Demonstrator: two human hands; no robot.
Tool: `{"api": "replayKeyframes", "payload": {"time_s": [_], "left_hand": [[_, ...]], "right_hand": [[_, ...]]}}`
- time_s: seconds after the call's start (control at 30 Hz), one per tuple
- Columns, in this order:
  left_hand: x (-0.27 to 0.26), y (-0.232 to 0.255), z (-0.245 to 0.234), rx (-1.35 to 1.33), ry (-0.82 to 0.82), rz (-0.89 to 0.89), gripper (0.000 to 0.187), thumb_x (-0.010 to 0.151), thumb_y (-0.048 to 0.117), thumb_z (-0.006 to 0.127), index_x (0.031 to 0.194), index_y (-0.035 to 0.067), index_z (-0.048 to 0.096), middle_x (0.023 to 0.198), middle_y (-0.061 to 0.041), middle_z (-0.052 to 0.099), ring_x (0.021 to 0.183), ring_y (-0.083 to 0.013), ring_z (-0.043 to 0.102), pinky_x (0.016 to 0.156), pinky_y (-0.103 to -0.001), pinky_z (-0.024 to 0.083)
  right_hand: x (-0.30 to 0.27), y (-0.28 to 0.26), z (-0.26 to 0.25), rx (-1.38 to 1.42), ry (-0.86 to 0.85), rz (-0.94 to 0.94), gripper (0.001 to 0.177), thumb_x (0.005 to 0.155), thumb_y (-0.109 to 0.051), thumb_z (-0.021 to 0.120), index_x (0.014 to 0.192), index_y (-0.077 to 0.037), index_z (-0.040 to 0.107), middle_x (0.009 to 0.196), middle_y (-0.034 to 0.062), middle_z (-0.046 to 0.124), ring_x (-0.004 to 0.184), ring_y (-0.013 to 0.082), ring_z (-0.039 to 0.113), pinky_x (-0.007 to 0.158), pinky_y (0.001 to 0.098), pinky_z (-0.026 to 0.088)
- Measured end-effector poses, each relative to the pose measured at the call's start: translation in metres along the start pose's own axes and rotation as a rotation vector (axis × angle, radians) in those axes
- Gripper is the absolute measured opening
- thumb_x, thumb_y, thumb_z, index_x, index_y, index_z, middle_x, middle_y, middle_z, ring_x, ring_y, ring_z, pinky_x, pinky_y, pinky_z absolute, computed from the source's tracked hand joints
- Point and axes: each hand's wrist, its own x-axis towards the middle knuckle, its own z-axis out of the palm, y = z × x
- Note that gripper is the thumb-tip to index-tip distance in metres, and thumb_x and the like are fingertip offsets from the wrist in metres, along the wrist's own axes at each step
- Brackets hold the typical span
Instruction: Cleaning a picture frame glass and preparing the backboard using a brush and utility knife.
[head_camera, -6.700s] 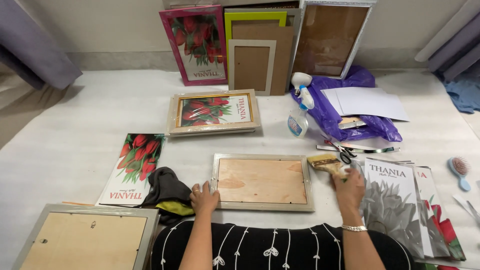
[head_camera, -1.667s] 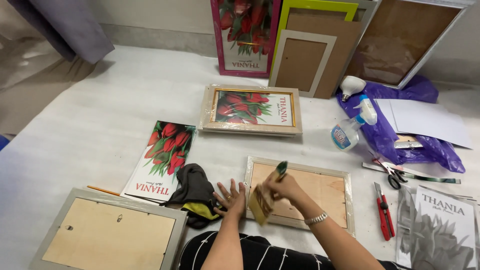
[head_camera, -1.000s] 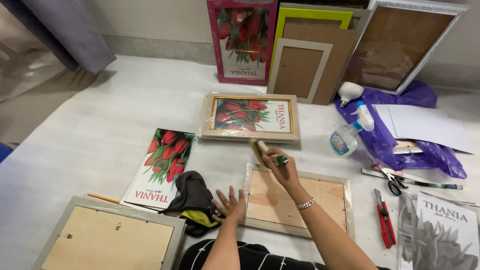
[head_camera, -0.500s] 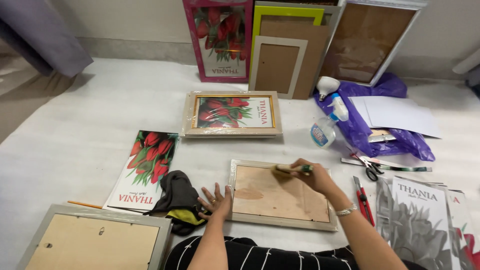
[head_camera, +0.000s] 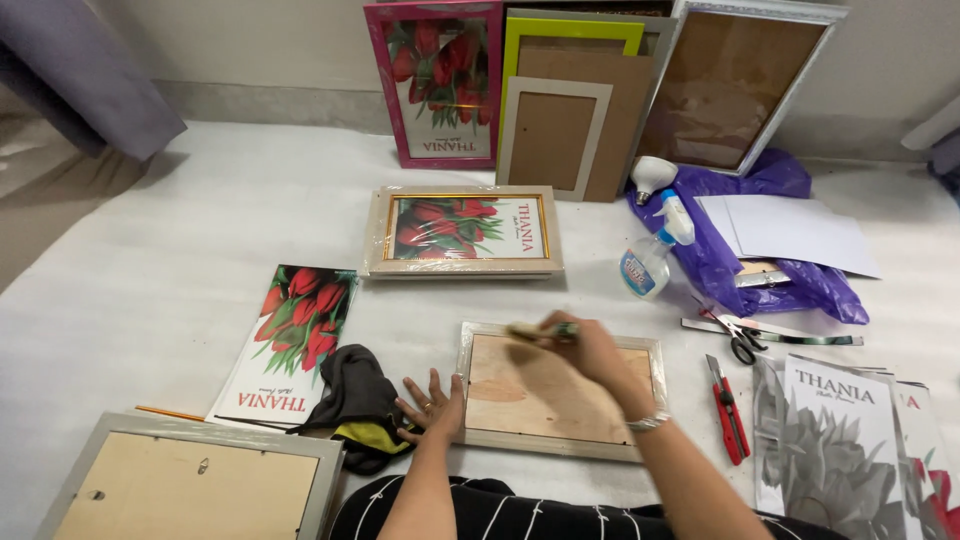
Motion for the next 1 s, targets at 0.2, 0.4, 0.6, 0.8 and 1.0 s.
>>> {"api": "replayKeyframes", "payload": {"time_s": [0.2, 0.4, 0.6, 0.8, 1.0], "left_hand": [[0.001, 0.001, -0.002, 0.034, -0.028, -0.013, 0.087, 0.086, 0.084, 0.011, 0.162, 0.045, -0.006, 0.164, 0.011, -0.044, 0.153, -0.0277, -0.036, 0.118, -0.068, -0.01], [0.007, -0.003, 0.002, 0.052, -0.005, 0.006, 0.094, 0.081, 0.088, 0.007, 0.162, 0.044, -0.005, 0.164, 0.012, -0.045, 0.152, -0.0278, -0.039, 0.117, -0.069, -0.013], [-0.005, 0.0, -0.002, 0.022, 0.021, 0.02, 0.088, 0.085, 0.082, 0.016, 0.163, 0.044, 0.001, 0.167, 0.011, -0.039, 0.154, -0.0272, -0.036, 0.118, -0.069, -0.01], [0.004, -0.002, 0.003, 0.056, 0.026, 0.004, 0.089, 0.084, 0.085, 0.011, 0.162, 0.045, -0.002, 0.166, 0.012, -0.042, 0.153, -0.0269, -0.037, 0.118, -0.068, -0.01], [-0.013, 0.002, -0.007, 0.029, -0.023, 0.026, 0.09, 0.085, 0.083, 0.01, 0.163, 0.042, -0.008, 0.164, 0.009, -0.045, 0.151, -0.0286, -0.04, 0.118, -0.069, -0.013]], "right_hand": [[0.033, -0.027, 0.068, 0.101, -0.071, -0.131, 0.023, 0.077, -0.01, 0.082, 0.097, -0.015, 0.072, 0.081, -0.0021, 0.081, 0.067, 0.0148, 0.074, 0.066, 0.0291, 0.055], [0.005, 0.028, -0.001, -0.057, -0.166, 0.138, 0.024, 0.08, -0.013, 0.079, 0.103, -0.019, 0.074, 0.099, 0.0002, 0.083, 0.09, 0.0157, 0.08, 0.085, 0.0288, 0.063], [-0.052, 0.105, -0.093, -0.3, -0.078, 0.493, 0.022, 0.086, -0.023, 0.077, 0.107, -0.023, 0.074, 0.1, 0.0019, 0.083, 0.085, 0.0172, 0.077, 0.08, 0.0313, 0.063], [-0.047, 0.037, -0.088, -0.279, 0.002, 0.542, 0.034, 0.082, -0.047, 0.076, 0.106, -0.023, 0.074, 0.082, 0.001, 0.077, 0.072, 0.0146, 0.07, 0.068, 0.03, 0.053], [0.006, -0.028, 0.034, 0.14, 0.037, -0.034, 0.023, 0.079, -0.016, 0.083, 0.101, -0.013, 0.076, 0.077, 0.0009, 0.08, 0.061, 0.0106, 0.067, 0.059, 0.0277, 0.051]]}}
